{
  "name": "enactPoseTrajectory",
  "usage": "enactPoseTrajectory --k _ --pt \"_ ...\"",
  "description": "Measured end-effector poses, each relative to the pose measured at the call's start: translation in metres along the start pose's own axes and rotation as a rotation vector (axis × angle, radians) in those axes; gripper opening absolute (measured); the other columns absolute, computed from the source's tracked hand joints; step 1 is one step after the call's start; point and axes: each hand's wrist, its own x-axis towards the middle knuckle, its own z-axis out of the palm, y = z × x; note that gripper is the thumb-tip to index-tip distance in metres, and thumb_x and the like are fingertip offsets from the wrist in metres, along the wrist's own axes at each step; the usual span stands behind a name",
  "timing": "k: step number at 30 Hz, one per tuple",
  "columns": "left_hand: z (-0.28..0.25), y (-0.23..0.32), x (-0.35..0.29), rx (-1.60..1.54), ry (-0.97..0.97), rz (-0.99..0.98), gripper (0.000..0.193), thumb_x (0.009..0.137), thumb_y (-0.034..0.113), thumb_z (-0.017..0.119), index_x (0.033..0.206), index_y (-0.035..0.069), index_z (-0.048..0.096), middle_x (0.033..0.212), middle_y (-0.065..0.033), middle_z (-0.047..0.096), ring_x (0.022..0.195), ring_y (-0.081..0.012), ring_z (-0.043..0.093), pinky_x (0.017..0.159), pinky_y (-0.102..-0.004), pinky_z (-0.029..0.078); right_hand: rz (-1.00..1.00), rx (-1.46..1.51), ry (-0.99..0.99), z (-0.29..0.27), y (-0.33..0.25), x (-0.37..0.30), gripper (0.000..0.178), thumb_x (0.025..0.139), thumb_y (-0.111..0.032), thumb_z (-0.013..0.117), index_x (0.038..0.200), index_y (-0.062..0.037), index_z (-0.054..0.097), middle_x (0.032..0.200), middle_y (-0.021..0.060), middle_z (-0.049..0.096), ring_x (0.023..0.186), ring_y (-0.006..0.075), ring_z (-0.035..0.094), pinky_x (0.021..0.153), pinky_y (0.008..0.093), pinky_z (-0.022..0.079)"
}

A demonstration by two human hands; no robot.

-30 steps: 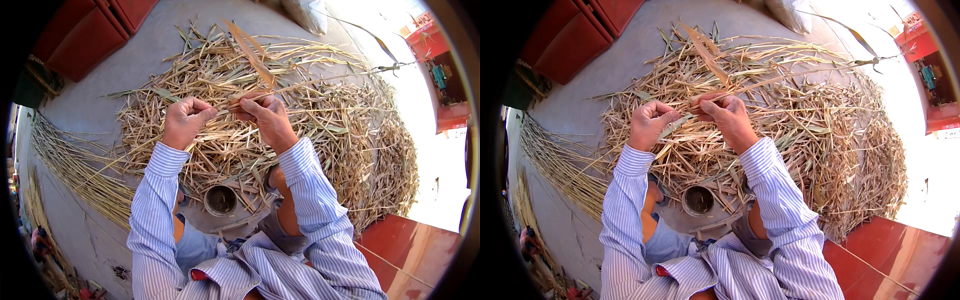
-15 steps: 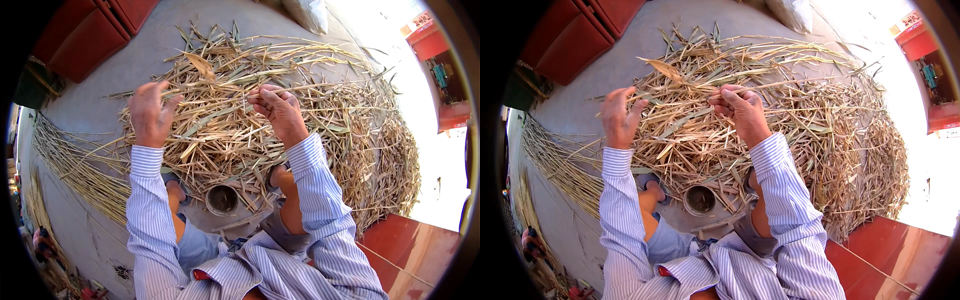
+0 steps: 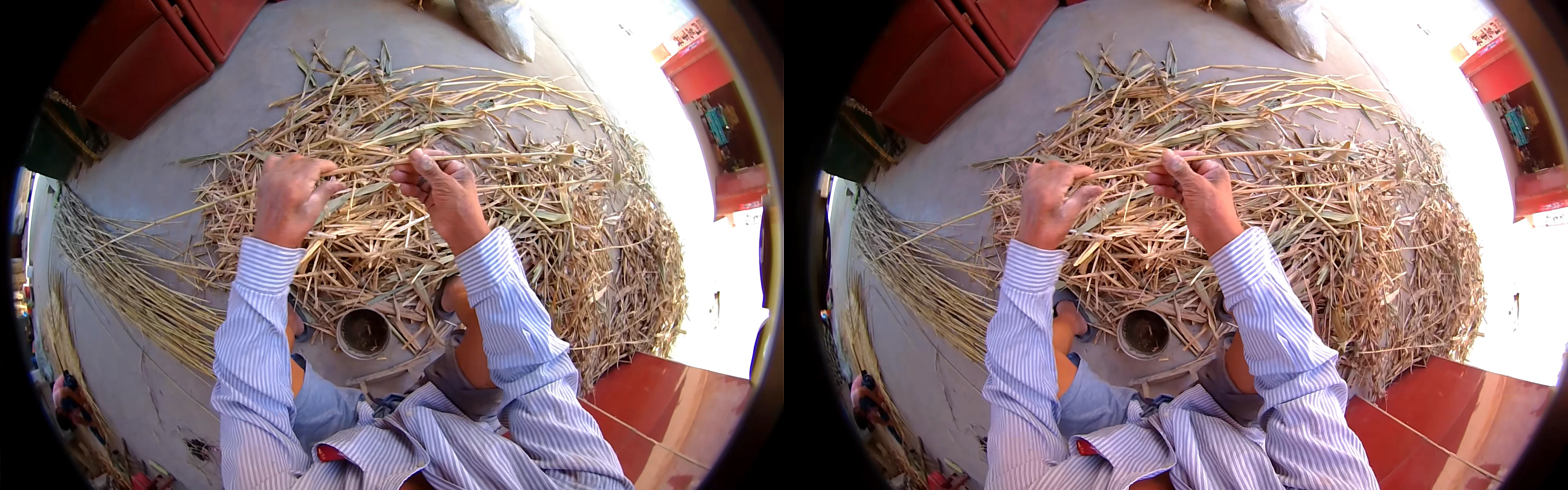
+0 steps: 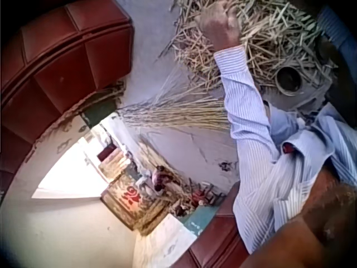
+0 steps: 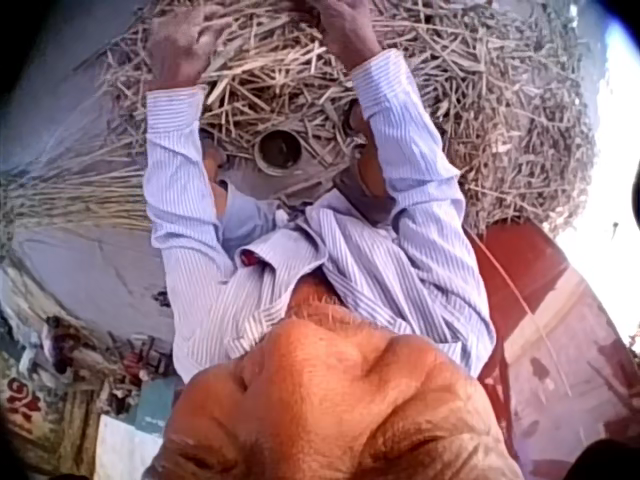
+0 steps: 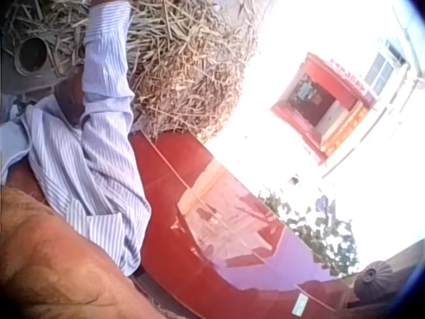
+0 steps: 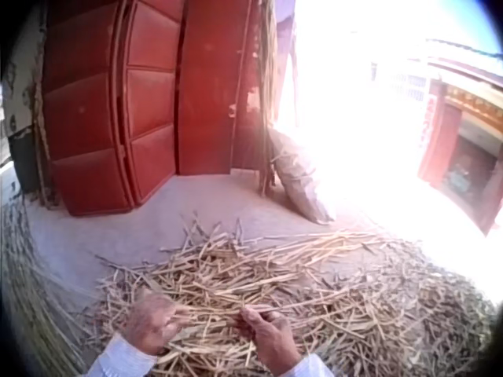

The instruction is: The person sits on the floor and repeatedly strips dried leaves from long straw stalks by hand. The stripped leaves are dropped onto a pile on the floor, and the cleaned stalks are set aside.

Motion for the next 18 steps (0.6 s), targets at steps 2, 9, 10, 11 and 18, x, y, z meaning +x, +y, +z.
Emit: enactPoseTrajectory --k 2,9,10,11,18 --pt "0.015 0.012 0.003 -0.098 0.013 -0.019 0.022 0.070 0.023 0.080 0.083 0.008 0.070 0.072 -0.0041 0.066 0.069 -0.0212 0.060 0.069 -0.0362 0.042 0.005 -0.029 0.000 0.011 0.005 -0.004 0.026 0.092 -0.024 0.067 0.101 -0.0007 0.060 0.091 0.0138 0.070 0.080 0.0214 0.071 0.070 0.0295 0.058" --pt "0.024 0.011 -0.006 -0.802 0.022 -0.606 0.013 0.080 0.010 0.078 0.084 0.002 0.069 0.077 -0.0046 0.070 0.068 -0.0090 0.063 0.063 -0.0208 0.050 0.007 -0.089 0.005 0.013 0.000 -0.008 0.026 0.091 -0.026 0.068 0.099 -0.0016 0.061 0.090 0.0129 0.070 0.079 0.0203 0.071 0.067 0.0278 0.058" --pt "0.024 0.009 -0.008 -0.831 0.034 -0.635 0.014 0.080 0.010 0.078 0.085 0.001 0.068 0.078 -0.0050 0.070 0.069 -0.0091 0.063 0.063 -0.0209 0.051 0.011 -0.082 -0.006 0.014 0.002 -0.007 0.026 0.091 -0.026 0.068 0.099 -0.0015 0.061 0.090 0.0128 0.070 0.080 0.0202 0.071 0.067 0.0280 0.058" --pt "0.024 0.008 -0.008 -0.863 0.046 -0.662 0.014 0.080 0.009 0.078 0.085 0.001 0.068 0.078 -0.0053 0.070 0.069 -0.0092 0.064 0.064 -0.0209 0.051 0.012 -0.077 -0.015 0.014 0.003 -0.006 0.026 0.091 -0.026 0.068 0.099 -0.0013 0.061 0.090 0.0128 0.070 0.080 0.0202 0.070 0.067 0.0282 0.058" --pt "-0.007 -0.030 -0.010 -0.742 0.318 -0.843 0.018 0.083 0.017 0.076 0.086 0.002 0.066 0.081 -0.0061 0.070 0.071 -0.0109 0.064 0.067 -0.0235 0.050 -0.109 -0.241 0.006 -0.001 -0.013 -0.004 0.022 0.093 -0.021 0.064 0.095 0.0009 0.062 0.088 0.0126 0.070 0.076 0.0185 0.070 0.067 0.0279 0.057"
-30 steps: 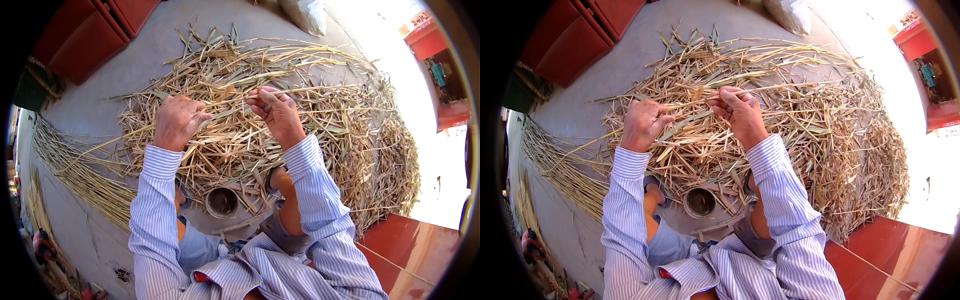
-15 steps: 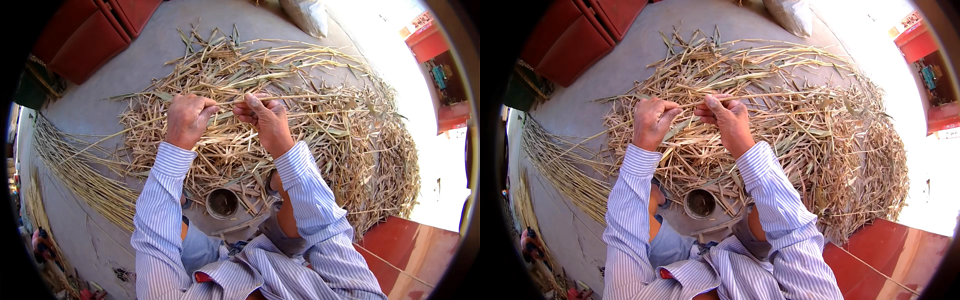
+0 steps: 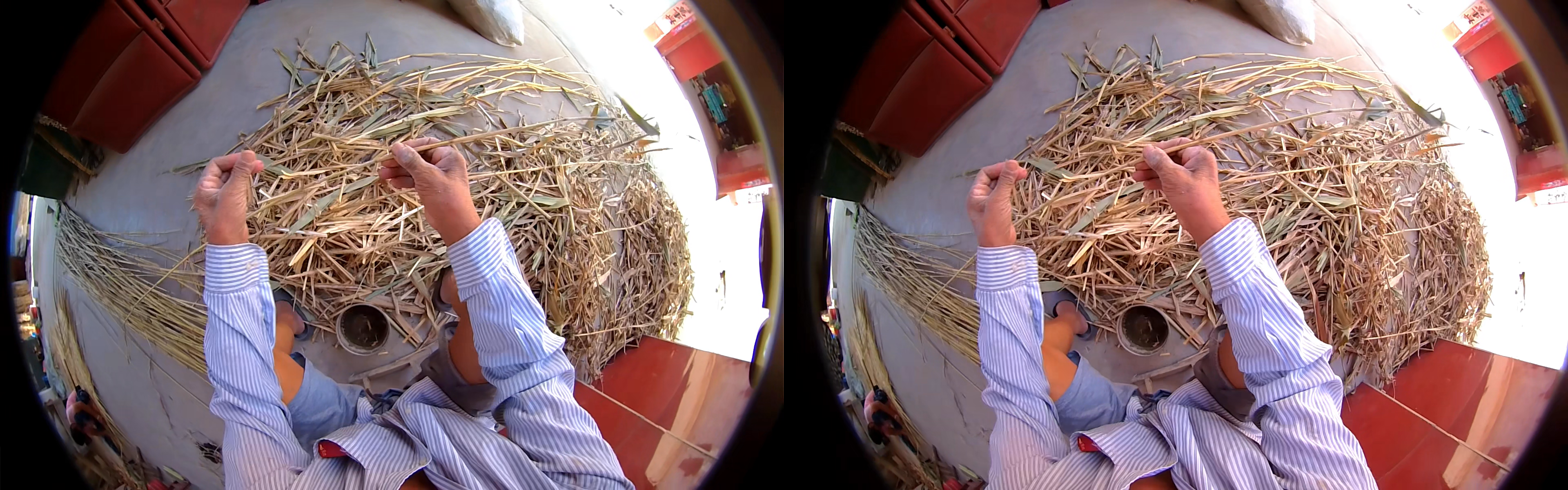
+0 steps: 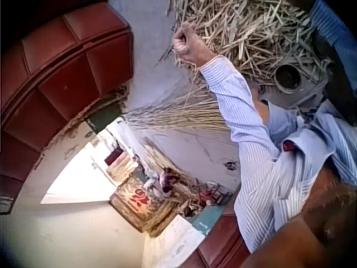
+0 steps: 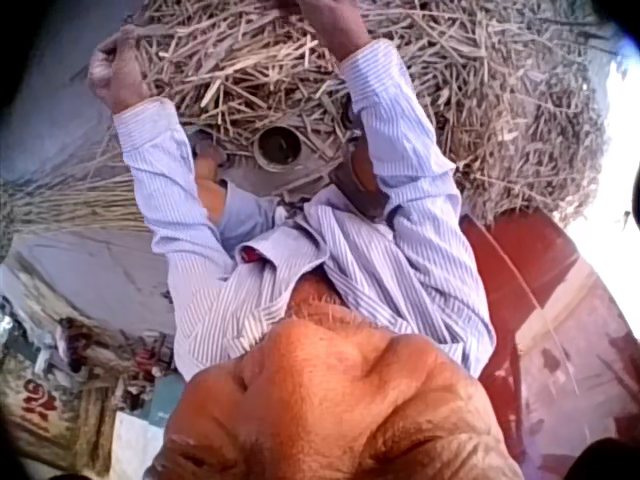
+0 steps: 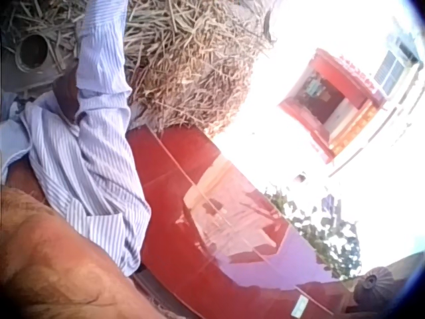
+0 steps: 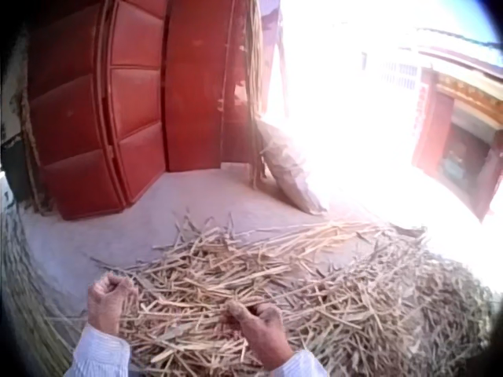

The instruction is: The person sits on the floor and repeatedly strips dried leaves from long straw stalks by hand. The stripped leaves are dropped onto a pile on the floor, and the cleaned stalks are set aside.

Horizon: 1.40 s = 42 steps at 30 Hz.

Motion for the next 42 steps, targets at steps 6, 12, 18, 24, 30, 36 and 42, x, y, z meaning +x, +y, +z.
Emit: enactPoseTrajectory --k 6,12,18,24,30,36,42 --pt "0.023 -0.009 -0.011 0.735 -0.307 0.829 0.029 0.085 0.036 0.067 0.081 0.008 0.067 0.068 -0.0066 0.063 0.068 -0.0263 0.060 0.070 -0.0399 0.041 -0.012 0.002 -0.015 -0.013 -0.003 0.001 0.023 0.093 -0.020 0.065 0.099 0.0015 0.062 0.090 0.0128 0.070 0.081 0.0187 0.070 0.070 0.0267 0.057" --pt "0.022 0.016 -0.018 0.821 -0.524 0.734 0.019 0.080 0.026 0.071 0.075 0.008 0.066 0.065 -0.0082 0.061 0.064 -0.0278 0.059 0.066 -0.0405 0.041 0.030 0.066 0.079 -0.033 -0.011 0.005 0.024 0.092 -0.018 0.066 0.104 0.0014 0.061 0.089 0.0122 0.069 0.082 0.0187 0.070 0.069 0.0256 0.058" --pt "-0.009 0.029 -0.014 1.163 -0.459 0.683 0.022 0.076 0.023 0.073 0.072 0.007 0.058 0.065 -0.0103 0.060 0.066 -0.0287 0.058 0.068 -0.0406 0.039 0.080 0.128 0.136 -0.045 -0.013 0.013 0.025 0.091 -0.019 0.067 0.105 0.0001 0.059 0.090 0.0109 0.069 0.081 0.0181 0.070 0.065 0.0231 0.057" --pt "0.034 0.019 -0.031 0.597 -0.590 0.395 0.028 0.080 0.029 0.073 0.082 0.003 0.066 0.067 -0.0108 0.063 0.060 -0.0236 0.060 0.062 -0.0371 0.044 0.008 0.128 -0.098 0.002 0.003 0.004 0.020 0.092 -0.016 0.065 0.103 0.0005 0.060 0.092 0.0113 0.070 0.084 0.0188 0.070 0.073 0.0276 0.057" --pt "0.043 -0.007 -0.033 0.167 -0.545 -0.068 0.015 0.087 0.011 0.071 0.092 -0.002 0.066 0.080 -0.0052 0.070 0.075 -0.0086 0.064 0.065 -0.0234 0.051 -0.030 -0.010 -0.118 0.011 0.006 0.001 0.019 0.093 -0.013 0.063 0.103 0.0025 0.060 0.094 0.0116 0.069 0.084 0.0184 0.070 0.073 0.0269 0.057" --pt "0.018 0.002 -0.008 -0.152 -0.090 -0.118 0.018 0.085 0.016 0.074 0.089 0.000 0.065 0.076 -0.0056 0.068 0.064 -0.0063 0.059 0.058 -0.0217 0.048 0.038 -0.030 -0.032 0.002 0.008 0.004 0.020 0.092 -0.015 0.064 0.101 0.0029 0.060 0.090 0.0121 0.069 0.079 0.0177 0.069 0.069 0.0265 0.057" --pt "0.012 -0.002 -0.006 0.980 -0.083 0.841 0.035 0.082 0.038 0.073 0.092 0.005 0.065 0.078 -0.0065 0.067 0.075 -0.0188 0.061 0.069 -0.0343 0.045 0.055 0.023 -0.009 -0.012 0.003 0.004 0.022 0.091 -0.017 0.065 0.101 0.0020 0.060 0.089 0.0124 0.069 0.078 0.0183 0.070 0.068 0.0266 0.057"
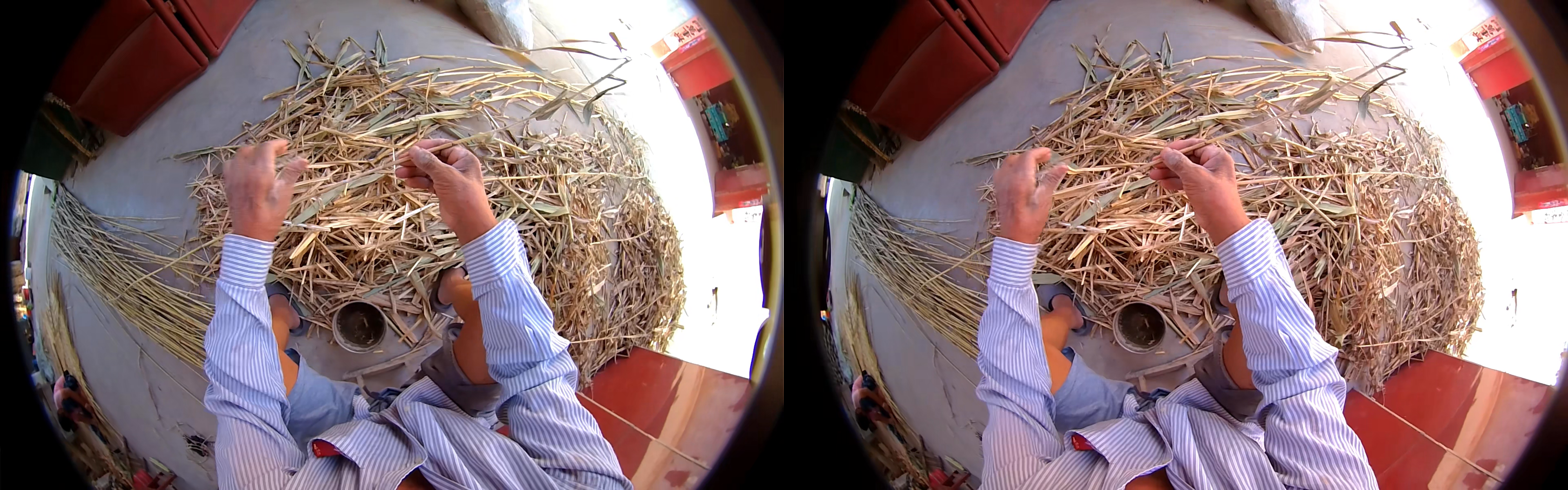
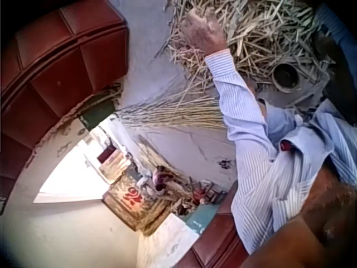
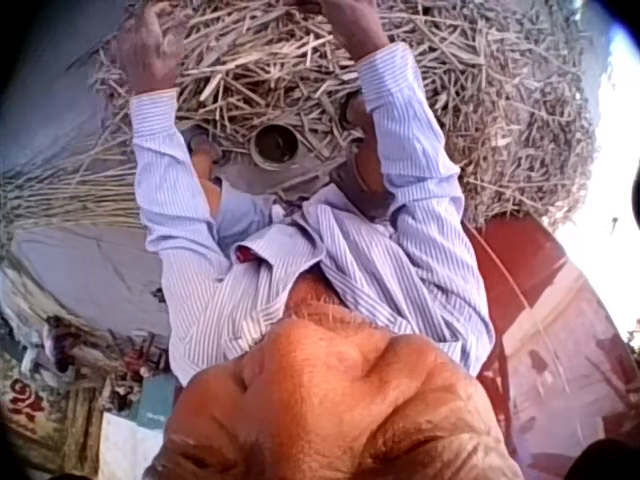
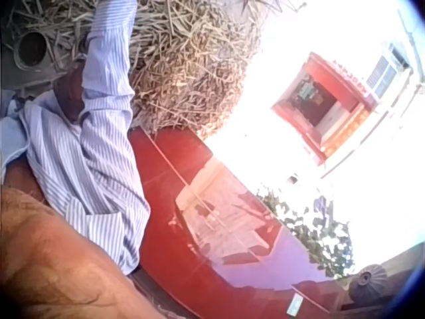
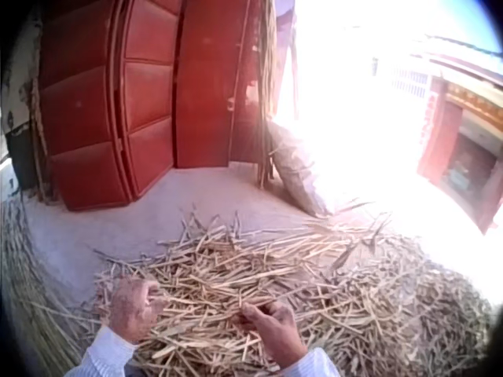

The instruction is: The person sits on the floor and repeatedly strips dried leaves from long straw stalks by hand. The stripped leaves are dropped onto a pile on the floor, and the cleaned stalks are set aside.

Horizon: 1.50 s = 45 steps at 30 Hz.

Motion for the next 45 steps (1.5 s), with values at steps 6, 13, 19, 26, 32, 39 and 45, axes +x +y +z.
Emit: enactPoseTrajectory --k 6,13,19,26,32,39,45 --pt "0.011 0.041 0.000 -0.358 -0.166 0.080 0.016 0.080 0.025 0.072 0.081 0.010 0.068 0.068 -0.0026 0.062 0.068 -0.0213 0.057 0.067 -0.0370 0.040 0.040 0.064 0.036 0.007 -0.001 0.000 0.023 0.092 -0.021 0.066 0.103 -0.0016 0.060 0.092 0.0117 0.070 0.081 0.0182 0.070 0.068 0.0257 0.057" --pt "0.005 0.020 0.011 -0.363 -0.208 0.004 0.014 0.078 0.023 0.073 0.081 0.011 0.068 0.067 -0.0029 0.063 0.068 -0.0215 0.058 0.070 -0.0380 0.039 -0.007 0.100 0.132 -0.018 -0.016 0.001 0.024 0.093 -0.021 0.065 0.102 -0.0001 0.059 0.094 0.0125 0.069 0.082 0.0185 0.070 0.066 0.0239 0.058" --pt "0.033 0.078 0.008 -0.399 -0.017 0.114 0.015 0.078 0.020 0.074 0.086 0.009 0.069 0.073 -0.0030 0.065 0.067 -0.0213 0.059 0.066 -0.0363 0.041 0.060 0.112 0.018 0.002 -0.004 -0.005 0.027 0.092 -0.024 0.067 0.098 0.0008 0.060 0.087 0.0120 0.069 0.078 0.0201 0.070 0.069 0.0297 0.058" --pt "0.025 0.083 0.009 -0.529 0.022 -0.010 0.013 0.073 0.013 0.079 0.080 0.008 0.070 0.072 -0.0021 0.066 0.067 -0.0190 0.060 0.064 -0.0319 0.043 0.074 0.020 0.102 -0.010 -0.015 -0.007 0.027 0.093 -0.026 0.065 0.097 0.0003 0.061 0.086 0.0116 0.069 0.074 0.0183 0.070 0.065 0.0276 0.058" --pt "0.019 0.077 0.013 -1.076 0.070 -0.677 0.021 0.080 0.021 0.078 0.083 0.004 0.067 0.069 -0.0049 0.065 0.064 -0.0155 0.058 0.059 -0.0304 0.045 0.037 -0.077 0.147 -0.013 -0.009 -0.004 0.027 0.093 -0.027 0.064 0.097 -0.0006 0.061 0.086 0.0108 0.070 0.074 0.0174 0.069 0.066 0.0268 0.057" --pt "0.022 0.045 0.018 -0.155 -0.037 -0.053 0.044 0.090 0.047 0.061 0.100 0.004 0.065 0.085 -0.0076 0.066 0.083 -0.0220 0.060 0.077 -0.0392 0.045 -0.044 -0.085 0.098 -0.024 -0.014 -0.003 0.028 0.094 -0.025 0.063 0.102 0.0013 0.058 0.090 0.0132 0.069 0.079 0.0196 0.070 0.068 0.0284 0.057" --pt "0.040 0.093 0.007 -0.520 -0.139 -0.008 0.015 0.077 0.018 0.075 0.083 0.006 0.068 0.069 -0.0053 0.062 0.071 -0.0248 0.058 0.065 -0.0383 0.043 -0.022 -0.060 0.072 -0.019 -0.011 -0.003 0.029 0.094 -0.026 0.063 0.102 0.0013 0.059 0.092 0.0121 0.069 0.081 0.0199 0.070 0.070 0.0287 0.058"
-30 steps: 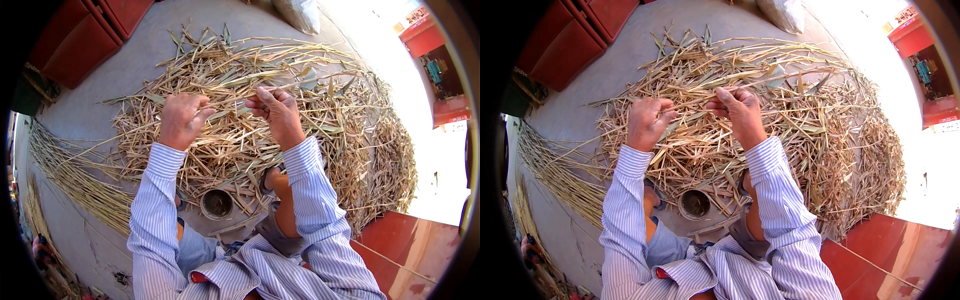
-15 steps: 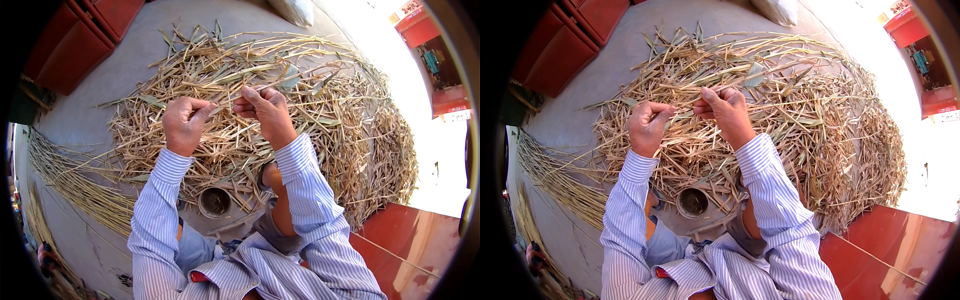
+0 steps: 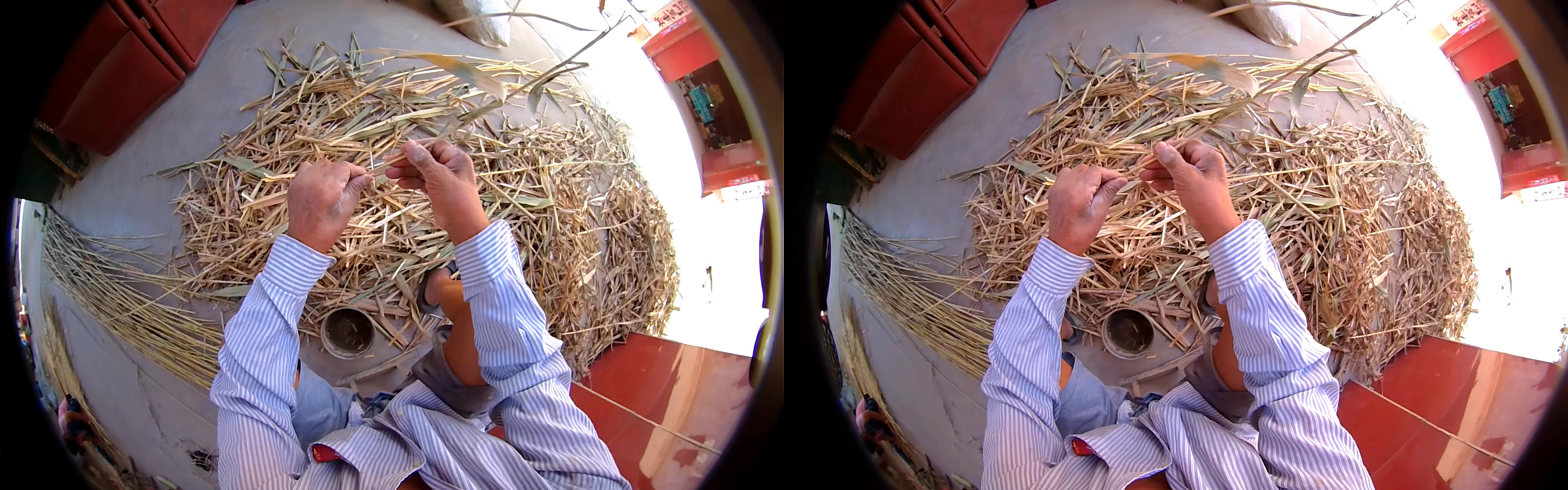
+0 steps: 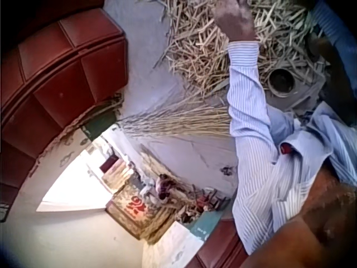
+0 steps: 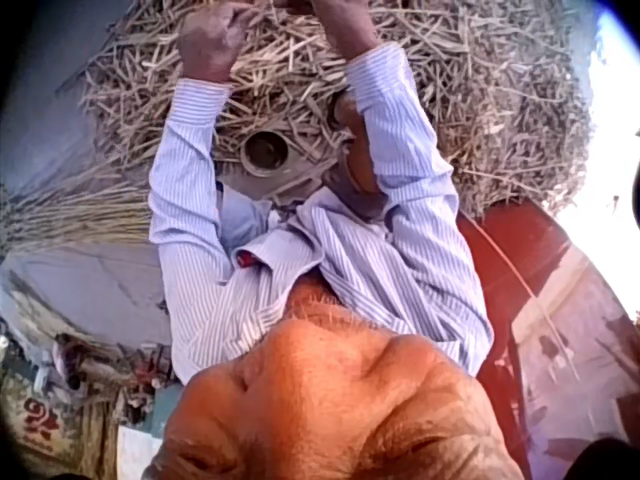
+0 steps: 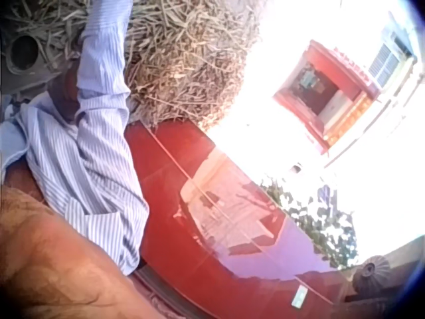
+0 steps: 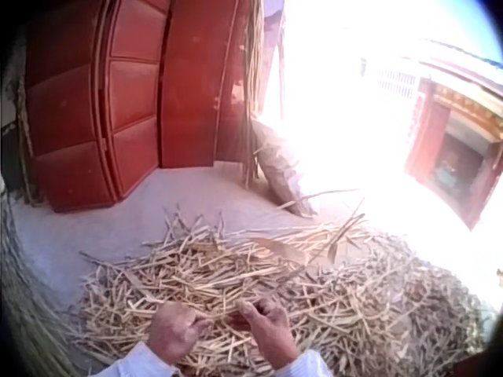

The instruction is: The person sits on the floor and repeatedly strips dried leaves from long straw stalks by hand. The stripped leaves are dropped onto a pile on the floor, and the cleaned stalks are set aside.

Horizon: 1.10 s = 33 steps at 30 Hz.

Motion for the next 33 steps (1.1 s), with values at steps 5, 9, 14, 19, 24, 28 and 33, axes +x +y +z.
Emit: enactPoseTrajectory --k 5,9,14,19,24,28,33 --pt "-0.008 -0.010 0.005 0.078 -0.072 -0.062 0.020 0.077 0.022 0.076 0.084 0.006 0.068 0.072 -0.0076 0.064 0.076 -0.0257 0.059 0.069 -0.0384 0.044 0.007 -0.043 0.105 -0.029 -0.013 0.003 0.030 0.094 -0.028 0.063 0.096 0.0024 0.064 0.088 0.0116 0.071 0.079 0.0182 0.070 0.069 0.0271 0.057" --pt "0.005 -0.002 0.003 0.028 -0.033 -0.004 0.023 0.077 0.025 0.076 0.085 0.005 0.068 0.074 -0.0082 0.065 0.075 -0.0268 0.060 0.068 -0.0386 0.045 0.032 -0.071 0.016 -0.020 -0.007 -0.001 0.036 0.093 -0.031 0.064 0.095 0.0046 0.065 0.087 0.0119 0.071 0.078 0.0182 0.070 0.069 0.0268 0.056" --pt "0.012 0.006 0.002 -0.215 -0.057 -0.179 0.016 0.080 0.019 0.074 0.081 0.004 0.068 0.070 -0.0092 0.065 0.063 -0.0240 0.061 0.059 -0.0361 0.047 0.087 -0.007 -0.002 -0.013 -0.011 -0.003 0.032 0.092 -0.031 0.065 0.098 0.0010 0.061 0.090 0.0126 0.070 0.078 0.0183 0.070 0.068 0.0264 0.057" --pt "0.010 -0.004 -0.002 -0.318 -0.137 -0.273 0.016 0.081 0.018 0.072 0.079 0.003 0.068 0.069 -0.0109 0.066 0.059 -0.0241 0.063 0.054 -0.0357 0.047 0.015 -0.001 0.079 -0.048 -0.019 0.005 0.029 0.092 -0.024 0.066 0.103 0.0017 0.061 0.092 0.0114 0.070 0.079 0.0166 0.070 0.066 0.0234 0.057" --pt "0.001 -0.008 -0.001 -0.298 -0.309 -0.288 0.017 0.081 0.019 0.072 0.079 0.002 0.068 0.067 -0.0113 0.066 0.060 -0.0242 0.063 0.055 -0.0350 0.047 -0.004 -0.006 0.112 -0.055 -0.016 0.006 0.035 0.090 -0.027 0.068 0.107 0.0024 0.061 0.091 0.0098 0.070 0.079 0.0154 0.068 0.068 0.0239 0.055" --pt "0.003 -0.013 -0.003 -0.320 -0.344 -0.269 0.016 0.081 0.018 0.071 0.081 0.002 0.068 0.065 -0.0110 0.065 0.059 -0.0222 0.063 0.055 -0.0341 0.047 0.008 -0.084 0.138 -0.056 -0.014 0.006 0.030 0.090 -0.024 0.067 0.103 0.0019 0.062 0.090 0.0092 0.069 0.078 0.0131 0.066 0.067 0.0237 0.054" --pt "0.016 -0.015 -0.005 -0.489 -0.384 -0.375 0.019 0.082 0.019 0.072 0.081 0.000 0.067 0.066 -0.0076 0.066 0.058 -0.0137 0.060 0.055 -0.0304 0.046 0.005 -0.141 0.128 -0.055 -0.015 0.006 0.018 0.091 -0.016 0.060 0.098 0.0016 0.061 0.089 0.0106 0.069 0.077 0.0137 0.066 0.068 0.0239 0.054"
